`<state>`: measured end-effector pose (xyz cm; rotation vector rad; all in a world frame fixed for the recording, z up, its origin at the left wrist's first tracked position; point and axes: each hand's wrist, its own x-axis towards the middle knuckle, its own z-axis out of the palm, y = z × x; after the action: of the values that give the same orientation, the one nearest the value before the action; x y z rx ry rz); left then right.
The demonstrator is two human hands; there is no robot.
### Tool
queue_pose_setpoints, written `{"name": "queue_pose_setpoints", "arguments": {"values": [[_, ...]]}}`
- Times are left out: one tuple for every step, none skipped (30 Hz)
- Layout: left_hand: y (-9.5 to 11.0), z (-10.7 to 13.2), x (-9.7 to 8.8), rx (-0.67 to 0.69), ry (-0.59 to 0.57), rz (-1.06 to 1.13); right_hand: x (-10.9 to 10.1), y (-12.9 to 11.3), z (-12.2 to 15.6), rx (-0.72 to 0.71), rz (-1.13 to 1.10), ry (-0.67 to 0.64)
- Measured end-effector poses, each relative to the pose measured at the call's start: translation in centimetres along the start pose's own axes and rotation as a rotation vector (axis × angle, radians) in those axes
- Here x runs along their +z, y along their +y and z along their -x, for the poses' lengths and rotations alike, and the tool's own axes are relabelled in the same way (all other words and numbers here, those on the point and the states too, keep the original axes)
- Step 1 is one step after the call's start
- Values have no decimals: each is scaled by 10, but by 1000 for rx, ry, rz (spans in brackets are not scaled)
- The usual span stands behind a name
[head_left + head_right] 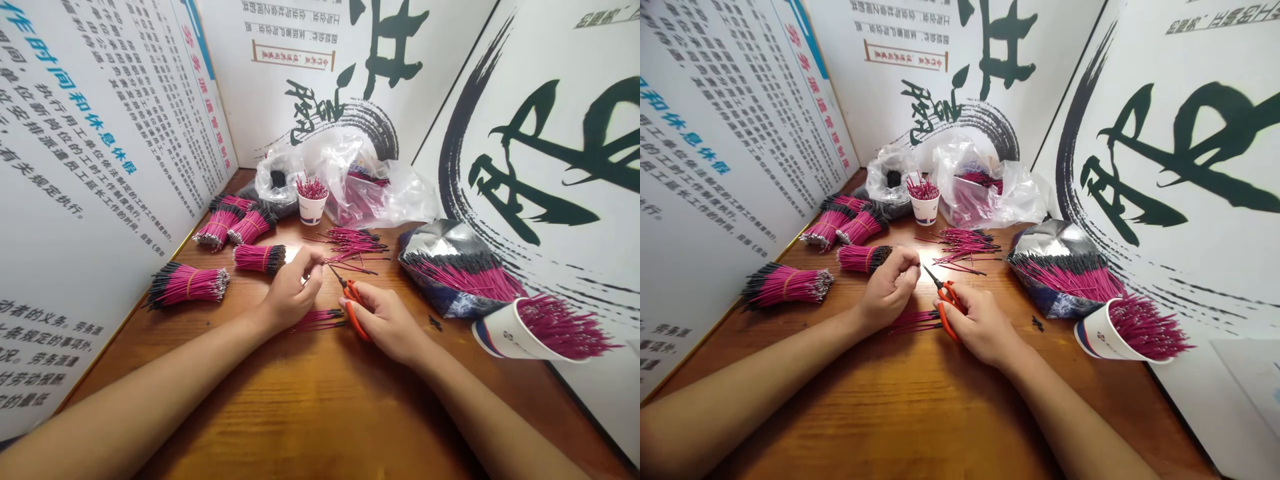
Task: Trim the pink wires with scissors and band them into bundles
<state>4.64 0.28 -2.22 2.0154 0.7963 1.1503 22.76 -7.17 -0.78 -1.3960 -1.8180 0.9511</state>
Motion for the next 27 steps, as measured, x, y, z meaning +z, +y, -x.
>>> {"name": "queue_pose_setpoints", "arguments": {"values": [[0,0,0,-6,0,-1,0,0,0,3,4,-1],[-1,0,0,-9,0,2,1,0,0,5,7,1],[-1,0,0,-13,-2,7,1,1,0,8,11,2],[-1,1,1,-15,-3,15,2,1,0,9,13,3],[-2,1,1,-15,-3,22,2,2,-1,8,14,3],[-2,1,1,-13,-2,25,2,2,-1,6,14,3],[-2,0,1,-12,1,24,3,3,0,4,12,2],[-3,0,2,-9,5,21,3,3,0,4,10,2],[-2,0,2,-4,9,19,3,3,0,6,8,1],[-2,0,2,0,12,20,3,3,0,10,5,1],[-2,0,2,2,12,24,3,2,0,15,1,0],[-1,0,2,1,13,29,3,2,0,19,-3,-2],[-1,0,2,-3,14,32,2,2,0,21,-6,-3],[0,0,2,-8,15,31,2,1,0,23,-9,-3],[0,0,2,-12,17,27,2,1,0,23,-10,-4],[1,0,2,-12,19,20,2,0,0,23,-9,-3],[1,0,2,-8,22,13,3,0,0,23,-6,-3],[2,0,1,-2,25,7,3,0,0,24,-2,-2],[2,0,1,5,28,2,3,-1,0,24,0,-2],[2,0,1,12,33,-3,3,-1,0,23,2,0],[2,-1,1,19,40,-9,2,-1,0,21,3,2],[2,-1,2,26,48,-15,2,-1,0,19,5,2],[2,-1,2,34,56,-22,2,-1,0,16,6,2],[1,-1,2,43,64,-30,2,-1,0,14,6,1],[1,-1,2,53,70,-36,2,-1,0,14,6,-2],[1,-2,2,62,74,-40,2,0,-1,16,4,-7],[1,-2,2,71,75,-43,2,0,-1,19,1,-10]]}}
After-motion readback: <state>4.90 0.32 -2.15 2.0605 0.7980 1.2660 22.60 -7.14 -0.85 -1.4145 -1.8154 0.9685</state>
